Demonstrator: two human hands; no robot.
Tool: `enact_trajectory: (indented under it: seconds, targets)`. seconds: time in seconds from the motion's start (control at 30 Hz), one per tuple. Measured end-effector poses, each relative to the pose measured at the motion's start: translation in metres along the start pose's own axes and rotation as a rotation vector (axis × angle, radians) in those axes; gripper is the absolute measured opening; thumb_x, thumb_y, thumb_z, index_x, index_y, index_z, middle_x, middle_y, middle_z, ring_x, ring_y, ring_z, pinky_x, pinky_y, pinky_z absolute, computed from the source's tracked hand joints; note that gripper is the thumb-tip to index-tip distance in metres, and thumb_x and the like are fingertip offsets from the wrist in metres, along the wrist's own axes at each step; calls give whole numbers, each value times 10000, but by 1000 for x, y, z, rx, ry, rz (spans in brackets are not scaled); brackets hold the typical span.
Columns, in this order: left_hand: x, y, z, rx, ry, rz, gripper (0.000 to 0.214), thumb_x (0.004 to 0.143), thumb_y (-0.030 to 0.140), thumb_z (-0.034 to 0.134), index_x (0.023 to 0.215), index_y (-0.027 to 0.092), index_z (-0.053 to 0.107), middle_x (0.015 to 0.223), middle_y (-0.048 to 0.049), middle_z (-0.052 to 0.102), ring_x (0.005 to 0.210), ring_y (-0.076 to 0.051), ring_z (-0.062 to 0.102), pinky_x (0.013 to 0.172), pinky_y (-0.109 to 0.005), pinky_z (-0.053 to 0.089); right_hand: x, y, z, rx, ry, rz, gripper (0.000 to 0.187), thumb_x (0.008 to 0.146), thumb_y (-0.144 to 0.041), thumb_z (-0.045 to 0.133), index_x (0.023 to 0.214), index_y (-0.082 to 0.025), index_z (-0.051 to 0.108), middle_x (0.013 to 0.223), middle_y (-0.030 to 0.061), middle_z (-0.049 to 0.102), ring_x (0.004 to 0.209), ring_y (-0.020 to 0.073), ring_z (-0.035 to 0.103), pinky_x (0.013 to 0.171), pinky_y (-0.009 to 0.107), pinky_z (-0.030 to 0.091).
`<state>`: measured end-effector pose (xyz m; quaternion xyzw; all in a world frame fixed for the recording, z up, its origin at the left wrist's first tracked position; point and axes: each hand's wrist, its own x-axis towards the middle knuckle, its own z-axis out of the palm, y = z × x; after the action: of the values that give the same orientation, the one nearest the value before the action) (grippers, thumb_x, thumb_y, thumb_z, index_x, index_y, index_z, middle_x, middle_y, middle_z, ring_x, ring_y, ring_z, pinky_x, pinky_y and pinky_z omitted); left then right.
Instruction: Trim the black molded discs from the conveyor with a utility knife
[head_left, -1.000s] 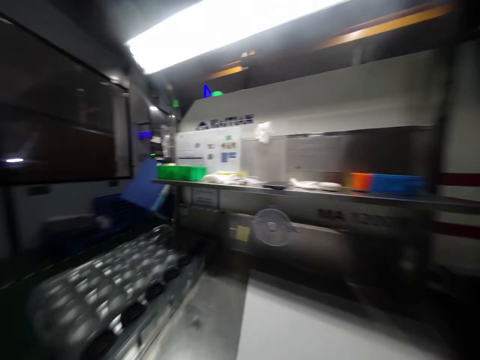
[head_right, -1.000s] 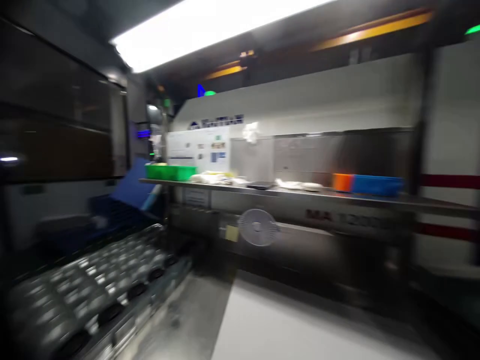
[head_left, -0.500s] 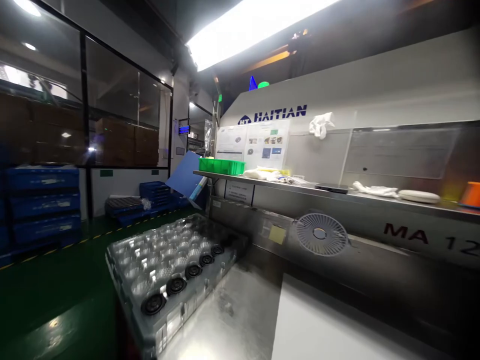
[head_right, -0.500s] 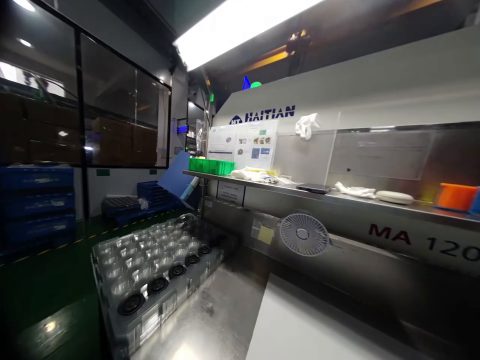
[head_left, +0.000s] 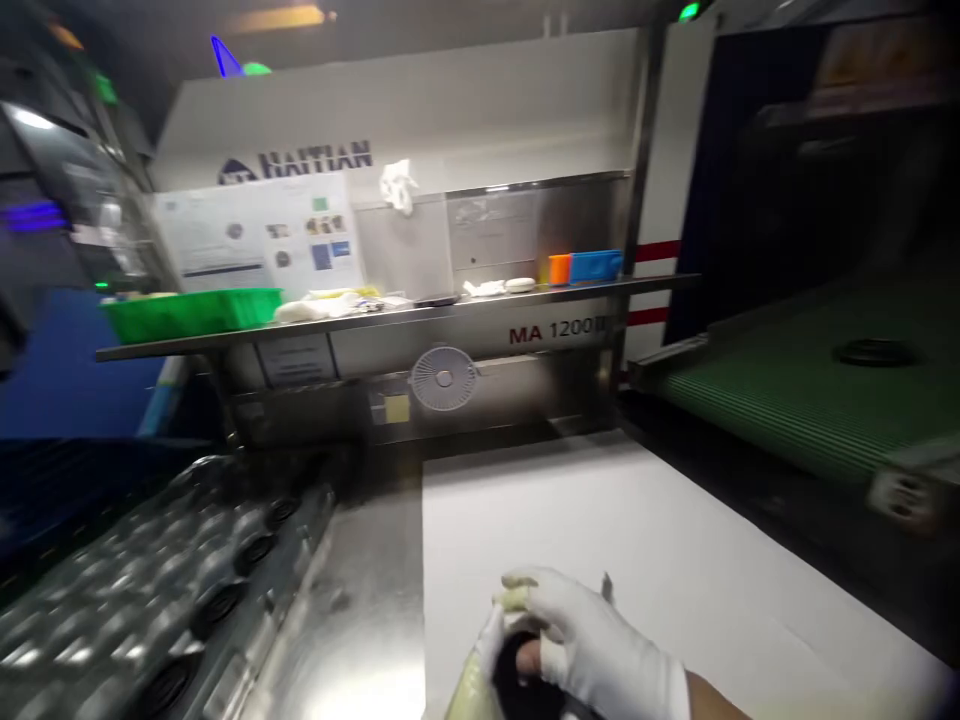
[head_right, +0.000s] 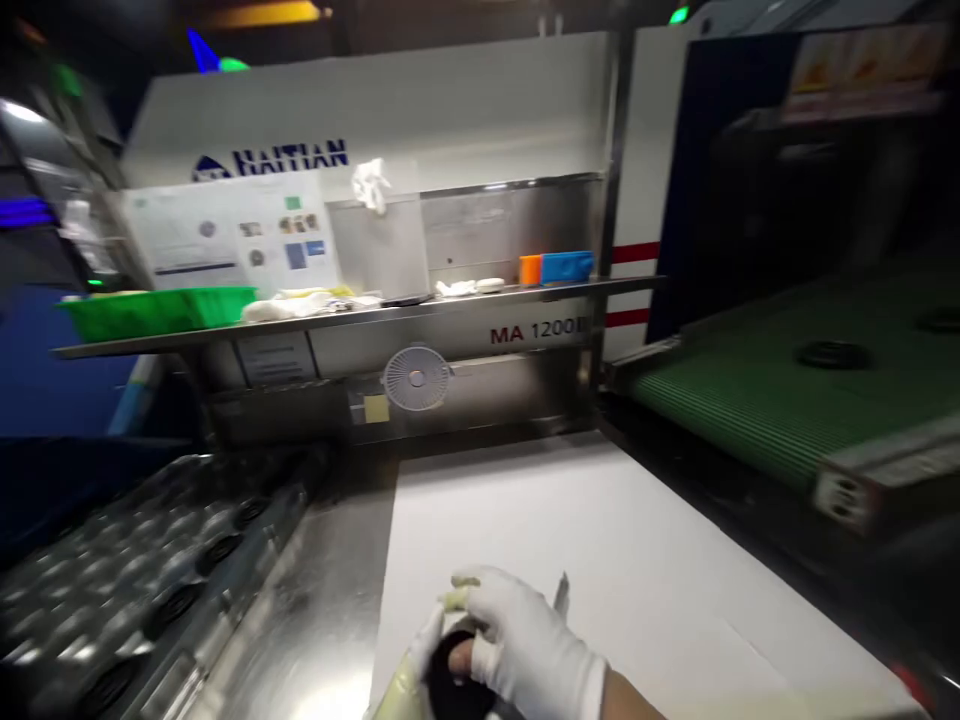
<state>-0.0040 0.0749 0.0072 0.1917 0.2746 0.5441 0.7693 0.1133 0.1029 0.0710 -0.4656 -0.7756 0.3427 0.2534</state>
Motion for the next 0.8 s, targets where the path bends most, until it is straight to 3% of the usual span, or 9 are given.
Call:
enact_trajectory:
  seconds: [0.1, 0.17, 0.3, 0.43, 0.5, 0.57, 0.63, 0.7, 0.8]
  targets:
    - [-7, 17, -22, -265, 171, -209, 351, 712, 486, 614, 916, 201, 610, 833, -64, 629, 709, -168, 577, 596, -249, 449, -8, 28, -21, -110, 246, 146, 362, 850, -381, 396, 1135, -210, 540, 916, 75, 649, 788, 238, 616, 686, 340, 455]
    - [-9, 30, -31, -391, 278, -211, 277, 696, 370, 673, 917, 216, 607, 783, -43, 621, 698, -161, 576, 568, -221, 442, -16, 53, -36, -300, 321, 279, 389, 863, -452, 361, 1082, -191, 549, 843, 96, 655, 744, 275, 609, 648, 371, 428]
    - [-8, 47, -27, -424, 318, -107, 121, 700, 220, 669, 784, 180, 591, 759, -37, 594, 724, -171, 581, 570, -237, 456, -13, 82, -31, -452, 126, 360, 405, 827, -442, 437, 1132, -192, 526, 774, 68, 663, 714, 262, 612, 634, 340, 406]
    - [-5, 56, -13, -415, 242, -36, 52, 718, 180, 611, 736, 146, 576, 783, -63, 596, 804, -229, 592, 637, -330, 499, 6, 82, -6, -476, 48, 292, 514, 738, -213, 507, 1247, -180, 447, 931, 97, 652, 805, 257, 604, 677, 315, 393]
    - [-7, 60, -11, -394, 204, 3, 55, 729, 180, 581, 754, 132, 588, 779, -70, 594, 819, -246, 590, 692, -379, 504, 12, 81, -3, -454, 33, 257, 448, 719, -122, 462, 1158, -203, 507, 926, 80, 647, 803, 231, 600, 680, 296, 384]
    - [-10, 64, -13, -386, 200, 32, 75, 733, 174, 565, 779, 127, 601, 765, -66, 587, 804, -237, 588, 712, -386, 503, 14, 82, -4, -432, 28, 261, 304, 717, -86, 413, 951, -204, 568, 825, 59, 642, 712, 203, 594, 627, 279, 376]
    - [-13, 69, -16, -395, 210, 51, 80, 733, 169, 565, 787, 128, 608, 764, -64, 584, 783, -222, 586, 704, -373, 504, 12, 82, -5, -411, 35, 278, 203, 738, -94, 371, 801, -199, 534, 725, 40, 614, 625, 179, 571, 567, 262, 364]
    - [-15, 72, -17, -414, 229, 64, 74, 738, 187, 577, 768, 127, 610, 769, -67, 586, 771, -211, 585, 686, -355, 507, 8, 78, -4, -279, 69, 274, 157, 772, -125, 342, 785, -197, 481, 698, 29, 588, 609, 164, 560, 542, 247, 374]
    - [-16, 71, -17, -445, 273, 96, 96, 744, 221, 602, 736, 125, 609, 761, -63, 594, 764, -195, 586, 698, -353, 507, 0, 66, 1, 93, 105, 240, 150, 826, -186, 294, 875, -197, 435, 705, 13, 571, 581, 149, 553, 510, 235, 405]
